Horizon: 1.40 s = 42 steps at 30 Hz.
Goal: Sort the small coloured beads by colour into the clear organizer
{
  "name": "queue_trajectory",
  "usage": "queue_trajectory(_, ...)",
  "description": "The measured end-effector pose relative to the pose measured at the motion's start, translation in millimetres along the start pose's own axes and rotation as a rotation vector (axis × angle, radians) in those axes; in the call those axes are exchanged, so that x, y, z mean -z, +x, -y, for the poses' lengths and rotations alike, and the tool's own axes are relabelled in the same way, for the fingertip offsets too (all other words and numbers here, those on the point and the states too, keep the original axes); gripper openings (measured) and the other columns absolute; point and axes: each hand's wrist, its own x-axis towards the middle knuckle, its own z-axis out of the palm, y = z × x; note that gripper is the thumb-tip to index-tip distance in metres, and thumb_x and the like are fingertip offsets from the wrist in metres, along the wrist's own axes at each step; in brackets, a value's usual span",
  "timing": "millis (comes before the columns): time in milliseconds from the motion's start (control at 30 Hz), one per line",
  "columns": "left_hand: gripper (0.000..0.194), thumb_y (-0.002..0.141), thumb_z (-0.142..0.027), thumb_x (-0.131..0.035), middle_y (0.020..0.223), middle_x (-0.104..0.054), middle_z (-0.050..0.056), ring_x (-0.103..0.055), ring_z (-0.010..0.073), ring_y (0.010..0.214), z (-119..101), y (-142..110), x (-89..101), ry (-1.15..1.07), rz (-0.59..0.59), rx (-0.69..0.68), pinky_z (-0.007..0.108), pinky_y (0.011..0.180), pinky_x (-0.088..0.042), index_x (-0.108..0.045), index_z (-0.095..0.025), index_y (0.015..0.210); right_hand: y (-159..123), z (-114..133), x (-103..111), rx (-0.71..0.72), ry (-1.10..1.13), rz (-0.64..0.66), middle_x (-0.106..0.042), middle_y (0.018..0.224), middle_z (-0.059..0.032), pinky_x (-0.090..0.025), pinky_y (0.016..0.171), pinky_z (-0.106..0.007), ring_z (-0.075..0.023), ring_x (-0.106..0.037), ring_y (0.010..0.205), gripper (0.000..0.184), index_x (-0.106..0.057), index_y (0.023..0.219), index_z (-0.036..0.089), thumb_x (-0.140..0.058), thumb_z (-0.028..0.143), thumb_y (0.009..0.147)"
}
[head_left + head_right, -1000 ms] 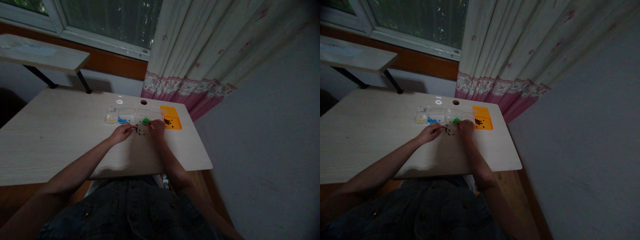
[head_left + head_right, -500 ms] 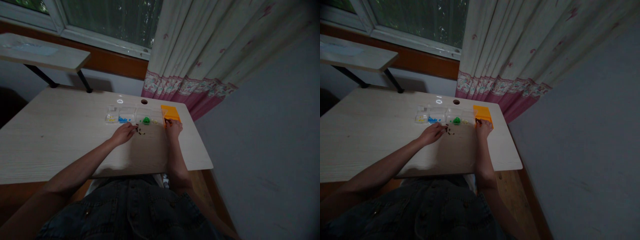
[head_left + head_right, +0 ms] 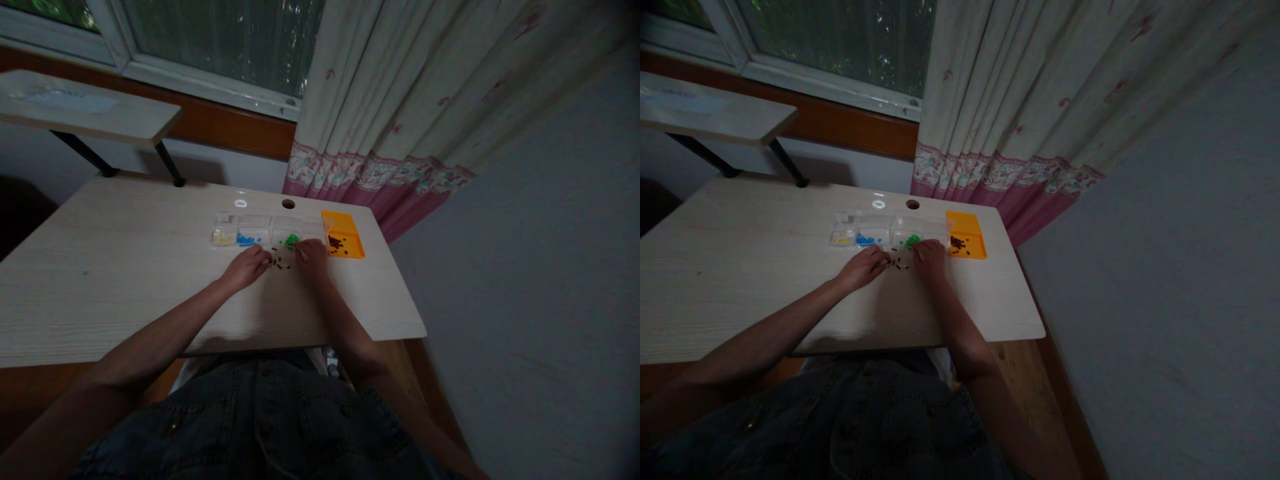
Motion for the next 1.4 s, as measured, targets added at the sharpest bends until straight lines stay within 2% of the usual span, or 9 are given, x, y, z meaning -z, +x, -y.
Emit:
queue_trajectory(200, 0.023, 0.098, -0.033, -0.043, 0.095, -0.056, 0.008, -0.056, 0.0230, 0.092, -4.2, 0.9, 2.0, 0.013, -0.006, 0.051, 0.035, 0.082, -0.047, -0.060, -0.018, 0.097, -3.7, 19.2, -8.8, 0.173, 0.066, 0.191, -0.072, 0.099, -0.0055, -0.040, 0.097, -0.038, -0.0213, -0.058, 0.104, 0.021, -0.074, 0.107, 0.025, -0.058, 0.026, 0.094)
queue_trajectory(433, 0.025, 0.099, -0.033, -0.039, 0.091, -0.058, 0.007, -0.056, 0.0221, 0.090, -0.4, 2.9, 2.4, -0.074, -0.041, 0.046, 0.035, 0.081, -0.046, -0.058, -0.018, 0.091, -5.7, 26.6, -12.4, 0.267, 0.112, 0.263, -0.073, 0.099, -0.0042, -0.039, 0.097, -0.036, -0.0197, -0.059, 0.103, 0.020, -0.075, 0.103, 0.025, -0.064, 0.036, 0.091)
queue_trajectory(567, 0.029, 0.100, -0.035, -0.037, 0.090, -0.058, 0.007, -0.056, 0.0217, 0.090, 3.1, 3.6, 2.0, -0.142, -0.056, 0.048, 0.035, 0.082, -0.046, -0.058, -0.018, 0.091, -7.0, 32.2, -14.9, 0.250, 0.111, 0.223, -0.073, 0.099, -0.0040, -0.038, 0.098, -0.038, -0.0202, -0.059, 0.104, 0.019, -0.076, 0.099, 0.026, -0.067, 0.039, 0.089)
queue_trajectory(700, 0.027, 0.100, -0.035, -0.038, 0.091, -0.059, 0.006, -0.056, 0.0209, 0.091, 4.3, 3.6, 2.7, -0.206, -0.078, 0.029, 0.035, 0.083, -0.046, -0.059, -0.019, 0.093, -7.7, 36.4, -20.8, 0.188, 0.155, 0.164, -0.073, 0.104, -0.0040, -0.039, 0.100, -0.039, -0.0211, -0.059, 0.108, 0.015, -0.077, 0.098, 0.026, -0.070, 0.032, 0.087)
queue_trajectory(833, 0.025, 0.099, -0.034, -0.040, 0.090, -0.058, 0.006, -0.056, 0.0199, 0.089, 4.9, 3.4, 3.3, -0.244, -0.093, 0.037, 0.033, 0.081, -0.046, -0.059, -0.018, 0.092, -7.0, 38.0, -26.5, 0.118, 0.245, 0.168, -0.073, 0.102, -0.0035, -0.042, 0.101, -0.040, -0.0197, -0.063, 0.105, 0.013, -0.077, 0.098, 0.028, -0.071, 0.028, 0.086)
queue_trajectory(1033, 0.023, 0.098, -0.034, -0.043, 0.089, -0.057, 0.005, -0.055, 0.0185, 0.085, 5.4, 2.1, 3.0, -0.248, -0.104, 0.035, 0.032, 0.079, -0.046, -0.058, -0.019, 0.092, -7.1, 41.0, -27.8, 0.081, 0.327, 0.188, -0.074, 0.101, -0.0042, -0.044, 0.099, -0.039, -0.0199, -0.065, 0.103, 0.014, -0.077, 0.097, 0.026, -0.069, 0.023, 0.086)
queue_trajectory(1233, 0.021, 0.099, -0.032, -0.041, 0.090, -0.056, 0.005, -0.054, 0.0196, 0.089, 8.1, 2.4, 0.5, -0.226, -0.118, 0.017, 0.033, 0.080, -0.045, -0.056, -0.019, 0.093, -8.3, 41.3, -25.7, 0.025, 0.335, 0.133, -0.075, 0.100, -0.0036, -0.045, 0.098, -0.038, -0.0195, -0.064, 0.101, 0.012, -0.077, 0.095, 0.026, -0.069, 0.024, 0.086)
queue_trajectory(1400, 0.024, 0.099, -0.033, -0.039, 0.091, -0.057, 0.007, -0.055, 0.0211, 0.092, 5.6, 2.8, 0.8, -0.179, -0.105, 0.031, 0.034, 0.082, -0.046, -0.057, -0.019, 0.094, -7.7, 39.9, -24.8, 0.068, 0.273, 0.107, -0.074, 0.098, -0.0033, -0.046, 0.097, -0.037, -0.0186, -0.064, 0.099, 0.010, -0.076, 0.092, 0.025, -0.068, 0.029, 0.088)
